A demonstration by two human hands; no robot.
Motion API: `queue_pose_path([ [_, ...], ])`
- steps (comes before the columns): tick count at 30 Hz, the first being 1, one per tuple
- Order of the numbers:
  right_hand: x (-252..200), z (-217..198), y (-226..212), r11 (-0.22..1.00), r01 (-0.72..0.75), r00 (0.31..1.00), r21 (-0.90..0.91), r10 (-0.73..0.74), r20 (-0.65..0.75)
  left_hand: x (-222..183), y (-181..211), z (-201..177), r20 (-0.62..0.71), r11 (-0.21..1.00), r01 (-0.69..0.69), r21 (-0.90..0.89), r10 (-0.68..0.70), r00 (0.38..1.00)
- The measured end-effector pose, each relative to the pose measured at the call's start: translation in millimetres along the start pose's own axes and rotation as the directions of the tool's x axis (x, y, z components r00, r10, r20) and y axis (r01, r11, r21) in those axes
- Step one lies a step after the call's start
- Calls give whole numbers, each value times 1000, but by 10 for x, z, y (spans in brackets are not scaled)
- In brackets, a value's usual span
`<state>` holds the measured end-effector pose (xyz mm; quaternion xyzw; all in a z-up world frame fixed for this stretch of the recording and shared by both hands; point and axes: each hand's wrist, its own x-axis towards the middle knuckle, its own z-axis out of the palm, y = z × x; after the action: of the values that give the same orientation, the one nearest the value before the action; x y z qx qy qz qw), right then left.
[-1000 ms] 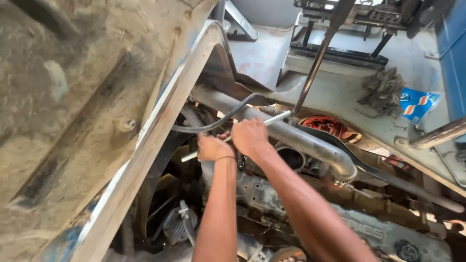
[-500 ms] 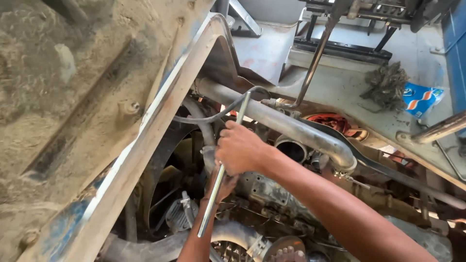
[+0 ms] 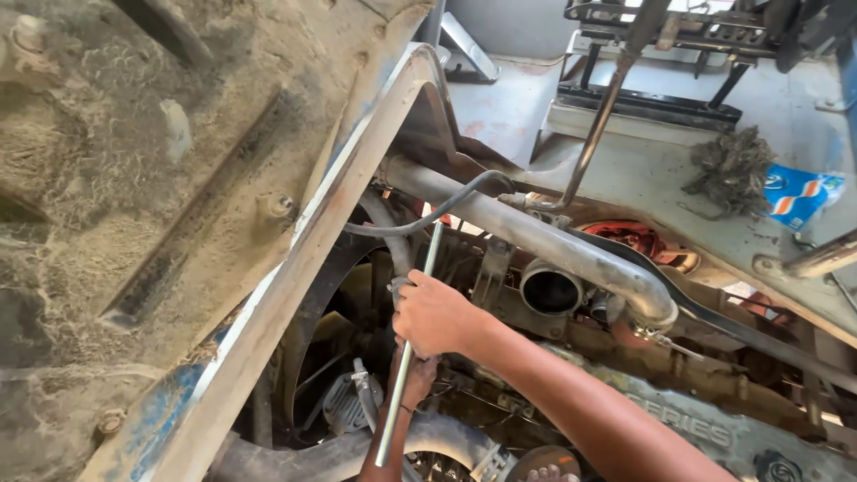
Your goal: Repairing or assembling components of a large vehicle engine using various tools.
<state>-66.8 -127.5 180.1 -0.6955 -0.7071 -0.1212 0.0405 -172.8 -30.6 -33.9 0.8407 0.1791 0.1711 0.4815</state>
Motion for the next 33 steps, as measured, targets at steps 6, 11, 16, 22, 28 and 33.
queue_pose_path([
  [6,-120,-103,90,971,233,969,-49,-236,-75,-104,-35,105,41,933,229,276,-249,968],
  [11,-292,-243,212,946,177,969,-271,-215,-118,-4,267,107,18,877,-81,473,82,996],
  [16,-154,-253,142,973,-176,945,-152,210,252,333,-618,529,-61,953,18,-301,-38,997],
  [22,-161,-514,179,699,-645,759,309,535,371,308,908,-117,-278,940,-239,-244,169,946],
  [28,-384,-137,451,977,-92,907,-191,3,-422,320,1034,-85,-313,960,-186,-211,113,943],
  [33,-172,-458,71,876,-482,779,-1,429,458,302,749,-48,-347,926,-333,-178,258,902],
])
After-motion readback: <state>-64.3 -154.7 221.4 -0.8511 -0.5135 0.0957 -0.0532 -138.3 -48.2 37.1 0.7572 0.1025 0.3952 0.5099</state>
